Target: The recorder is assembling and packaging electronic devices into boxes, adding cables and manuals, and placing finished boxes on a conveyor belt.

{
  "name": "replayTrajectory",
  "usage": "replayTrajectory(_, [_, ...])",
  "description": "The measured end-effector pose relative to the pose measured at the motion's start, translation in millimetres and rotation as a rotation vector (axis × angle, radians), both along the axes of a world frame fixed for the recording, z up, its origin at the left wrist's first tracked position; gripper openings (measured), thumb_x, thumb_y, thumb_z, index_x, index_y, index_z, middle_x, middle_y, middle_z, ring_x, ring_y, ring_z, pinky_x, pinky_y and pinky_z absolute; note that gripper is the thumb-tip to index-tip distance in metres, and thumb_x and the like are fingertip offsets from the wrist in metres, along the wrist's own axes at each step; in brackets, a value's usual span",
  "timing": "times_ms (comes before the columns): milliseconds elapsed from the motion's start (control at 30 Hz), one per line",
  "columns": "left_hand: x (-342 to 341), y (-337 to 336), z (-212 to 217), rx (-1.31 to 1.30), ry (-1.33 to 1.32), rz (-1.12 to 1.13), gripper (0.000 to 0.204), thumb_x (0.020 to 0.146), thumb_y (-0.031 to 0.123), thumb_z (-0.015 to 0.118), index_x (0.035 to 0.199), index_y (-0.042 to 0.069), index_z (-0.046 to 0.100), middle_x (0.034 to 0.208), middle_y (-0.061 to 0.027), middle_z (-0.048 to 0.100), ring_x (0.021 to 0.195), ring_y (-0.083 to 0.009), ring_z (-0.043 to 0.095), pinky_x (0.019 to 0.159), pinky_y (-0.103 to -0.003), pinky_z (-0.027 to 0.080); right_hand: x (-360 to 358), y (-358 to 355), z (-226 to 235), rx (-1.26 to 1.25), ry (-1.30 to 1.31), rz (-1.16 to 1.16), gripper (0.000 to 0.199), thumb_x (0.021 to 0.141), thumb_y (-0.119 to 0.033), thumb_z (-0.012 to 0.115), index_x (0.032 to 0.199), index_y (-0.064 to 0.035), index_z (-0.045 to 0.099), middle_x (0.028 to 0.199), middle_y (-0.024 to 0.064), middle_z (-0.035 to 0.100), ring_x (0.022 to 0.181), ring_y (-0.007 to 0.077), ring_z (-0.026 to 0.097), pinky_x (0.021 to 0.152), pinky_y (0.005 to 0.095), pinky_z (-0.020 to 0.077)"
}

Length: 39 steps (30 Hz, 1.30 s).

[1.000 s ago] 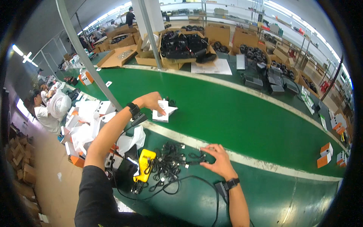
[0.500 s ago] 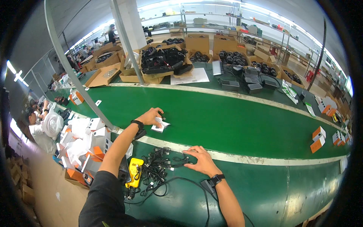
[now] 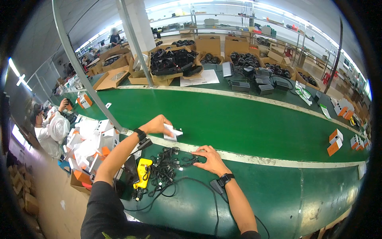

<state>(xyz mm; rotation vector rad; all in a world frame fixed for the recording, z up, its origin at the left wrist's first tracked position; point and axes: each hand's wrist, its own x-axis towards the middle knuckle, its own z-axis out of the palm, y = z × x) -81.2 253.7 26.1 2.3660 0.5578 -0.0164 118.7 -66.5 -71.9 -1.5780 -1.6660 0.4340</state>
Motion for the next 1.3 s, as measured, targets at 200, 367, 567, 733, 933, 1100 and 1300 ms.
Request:
replayTrajectory(200, [-36.2,-53.7,7.3,-0.167,0.025,-0.332,0.039,0.074,0.032,0.103,0.098,0.006,0.087,0.128,-0.0107,0.082,0.116,-0.0232,0.076,0.104,-0.039,0.056,-6.1,-1.6,14.9,0.009,0.005,0.014,0.064,0.081,-0.029,0.094,0.141,-0.0133,0.076,0.136,0.0093,0.07,0.128,0.0324,0.063,0.114,0.0444,0.0516])
replayTrajectory(367, [-62.6,-74.1,-29.8,-0.114,0.042,-0.324,0.041,0.075,0.035,0.102,0.098,0.004,0.086,0.144,-0.018,0.074,0.127,-0.0305,0.072,0.107,-0.042,0.055,-52.7,6.3,16.5,-0.009,-0.039,0.132,0.067,0.083,-0.028,0.092,0.144,-0.0095,0.072,0.136,0.0132,0.069,0.13,0.0352,0.063,0.115,0.0447,0.0516])
replayTrajectory(567, [-135.7,-148.2,43.2,-0.21,-0.262,-0.109,0.038,0.078,0.028,0.101,0.101,0.003,0.084,0.141,-0.0176,0.076,0.125,-0.0284,0.072,0.105,-0.041,0.056,-62.6,2.0,28.6,-0.178,0.086,0.12,0.054,0.088,-0.019,0.09,0.14,-0.0093,0.077,0.125,0.0096,0.08,0.102,0.0215,0.07,0.089,0.0334,0.0574])
replayTrajectory(733, [-294.4,-269.9,130.2,-0.206,-0.7,0.243,0.033,0.088,0.032,0.091,0.097,0.002,0.082,0.098,-0.0087,0.083,0.087,-0.0208,0.079,0.08,-0.034,0.061,-36.8,14.0,-4.9,-0.09,0.349,0.091,0.044,0.094,-0.006,0.082,0.139,-0.0044,0.077,0.125,0.0077,0.083,0.096,0.0105,0.068,0.077,0.0255,0.0537])
replayTrajectory(933, [-496.2,-455.3,-38.5,0.148,-1.576,1.512,0.029,0.11,0.032,0.074,0.127,0.01,0.068,0.106,-0.004,0.074,0.097,-0.0173,0.072,0.078,-0.033,0.059,-50.5,18.5,-4.7,-0.133,0.357,0.139,0.04,0.102,-0.008,0.076,0.141,-0.0007,0.074,0.126,0.0091,0.081,0.103,0.0098,0.068,0.087,0.0251,0.054])
replayTrajectory(1100, [-533.9,-483.1,-256.9,-0.322,-1.161,2.298,0.034,0.105,0.017,0.077,0.137,0.007,0.069,0.123,-0.0033,0.077,0.105,-0.0159,0.075,0.079,-0.036,0.064,-37.5,11.2,-8.3,-0.134,0.326,0.115,0.039,0.107,-0.008,0.071,0.145,0.003,0.071,0.13,0.0136,0.079,0.108,0.0134,0.069,0.1,0.0293,0.055])
replayTrajectory(1300, [-593.9,-424.5,-360.8,-0.511,-0.542,2.491,0.112,0.083,0.044,0.099,0.171,0.009,0.038,0.159,-0.0283,0.055,0.145,-0.041,0.054,0.107,-0.058,0.054,-35.8,16.9,-20.8,-0.124,0.32,0.12,0.038,0.108,-0.008,0.07,0.145,0.0026,0.071,0.131,0.014,0.079,0.12,0.0165,0.072,0.105,0.0303,0.054])
